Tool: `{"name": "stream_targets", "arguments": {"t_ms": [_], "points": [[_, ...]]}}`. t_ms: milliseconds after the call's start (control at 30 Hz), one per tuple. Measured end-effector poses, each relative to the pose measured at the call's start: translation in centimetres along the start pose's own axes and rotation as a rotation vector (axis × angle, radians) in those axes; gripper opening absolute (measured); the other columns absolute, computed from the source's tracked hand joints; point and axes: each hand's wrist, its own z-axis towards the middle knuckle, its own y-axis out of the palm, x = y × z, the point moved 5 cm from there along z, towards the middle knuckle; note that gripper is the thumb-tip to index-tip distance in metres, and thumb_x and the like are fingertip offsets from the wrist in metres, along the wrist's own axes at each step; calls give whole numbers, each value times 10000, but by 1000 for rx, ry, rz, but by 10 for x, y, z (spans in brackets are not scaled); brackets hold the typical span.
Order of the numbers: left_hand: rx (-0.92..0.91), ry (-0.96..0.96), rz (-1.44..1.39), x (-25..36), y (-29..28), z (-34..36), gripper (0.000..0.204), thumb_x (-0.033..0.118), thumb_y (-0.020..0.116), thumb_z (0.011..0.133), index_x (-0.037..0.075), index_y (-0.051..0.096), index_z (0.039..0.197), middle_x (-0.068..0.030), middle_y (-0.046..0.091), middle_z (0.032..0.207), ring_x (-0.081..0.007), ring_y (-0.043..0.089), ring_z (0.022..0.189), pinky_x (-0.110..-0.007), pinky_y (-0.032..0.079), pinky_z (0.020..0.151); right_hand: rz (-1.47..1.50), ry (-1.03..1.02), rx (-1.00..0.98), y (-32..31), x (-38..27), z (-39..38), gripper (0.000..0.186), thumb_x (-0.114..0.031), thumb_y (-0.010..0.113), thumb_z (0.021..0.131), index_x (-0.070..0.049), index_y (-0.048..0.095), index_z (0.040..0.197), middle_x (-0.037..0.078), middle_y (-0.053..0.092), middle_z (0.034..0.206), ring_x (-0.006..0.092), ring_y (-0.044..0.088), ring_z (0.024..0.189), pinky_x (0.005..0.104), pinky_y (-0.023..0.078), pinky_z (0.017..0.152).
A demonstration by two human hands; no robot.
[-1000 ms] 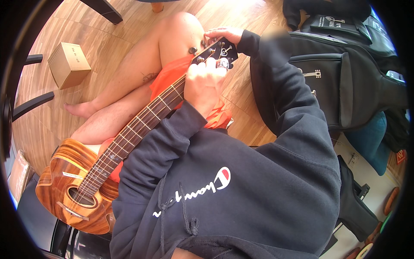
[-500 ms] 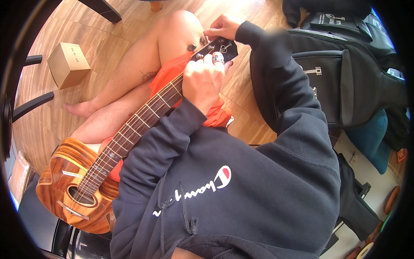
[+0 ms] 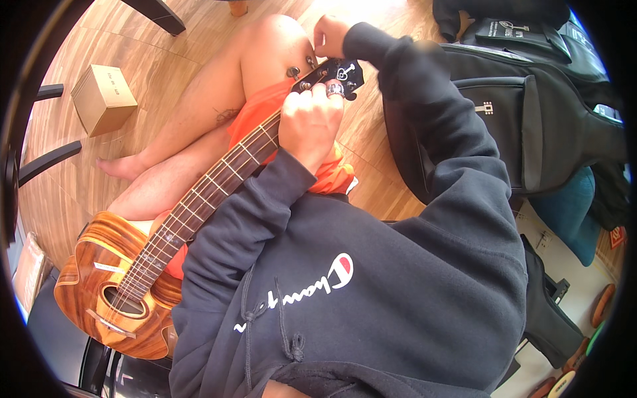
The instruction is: The person replaces a guitar string by threading it through the bridge, cutting the excess, and winding it onto the tuning peg. They then tune the string by adjusting the peg.
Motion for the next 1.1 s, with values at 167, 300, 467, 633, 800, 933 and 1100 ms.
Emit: {"name": "stream_targets", "arguments": {"t_ms": [167, 300, 467, 633, 800, 933, 1100], "points": [[43, 14, -27, 3, 0, 1, 73, 153, 566, 828, 128, 612, 778, -41, 569, 701, -179, 602, 646, -335, 439, 603, 327, 35, -230, -9, 25, -8, 206, -238, 675, 849, -39, 669, 796, 7, 612, 705, 79, 538, 692, 260, 447, 653], [67, 19, -43, 2, 2, -1, 63, 156, 573, 825, 138, 611, 777, -36, 559, 697, -168, 592, 632, -327, 428, 598, 14, 14, 0, -1, 17, -2, 345, -374, 735, 750, -38, 663, 723, 55, 613, 626, 152, 556, 587, 305, 450, 560], [34, 25, -33, 2, 2, 0, 49, 162, 574, 820, 135, 608, 798, -31, 561, 698, -168, 596, 628, -323, 426, 595, 372, 38, -154, 1, 24, -3, 275, -349, 698, 822, -84, 715, 897, 8, 639, 715, 90, 540, 624, 261, 423, 505], [41, 16, -64, 1, 2, 0, 47, 164, 569, 815, 133, 604, 816, -28, 564, 700, -168, 595, 618, -323, 426, 594, 428, 6, -371, -13, 14, -14, 231, -318, 667, 890, -87, 660, 891, -9, 598, 730, 52, 492, 628, 235, 374, 528], [68, 36, -79, 2, 1, -1, 50, 161, 569, 807, 129, 606, 815, -32, 565, 697, -172, 594, 608, -328, 427, 592, 170, -11, -231, -5, 9, -5, 300, -340, 681, 885, -72, 588, 789, -46, 442, 592, 62, 423, 571, 247, 362, 533], [82, 32, -93, 0, 2, -2, 50, 157, 569, 804, 128, 610, 808, -35, 564, 690, -178, 594, 600, -333, 428, 587, 276, -36, -168, -13, 1, -19, 256, -328, 661, 902, -72, 663, 910, -38, 525, 670, 64, 439, 583, 248, 365, 526], [78, 41, -100, 0, 0, -1, 51, 153, 568, 802, 125, 610, 804, -40, 567, 683, -182, 600, 596, -337, 430, 583, 420, -139, -381, -17, 9, -15, 245, -247, 604, 938, -79, 686, 1096, -26, 581, 830, 69, 469, 708, 248, 428, 642]]}}
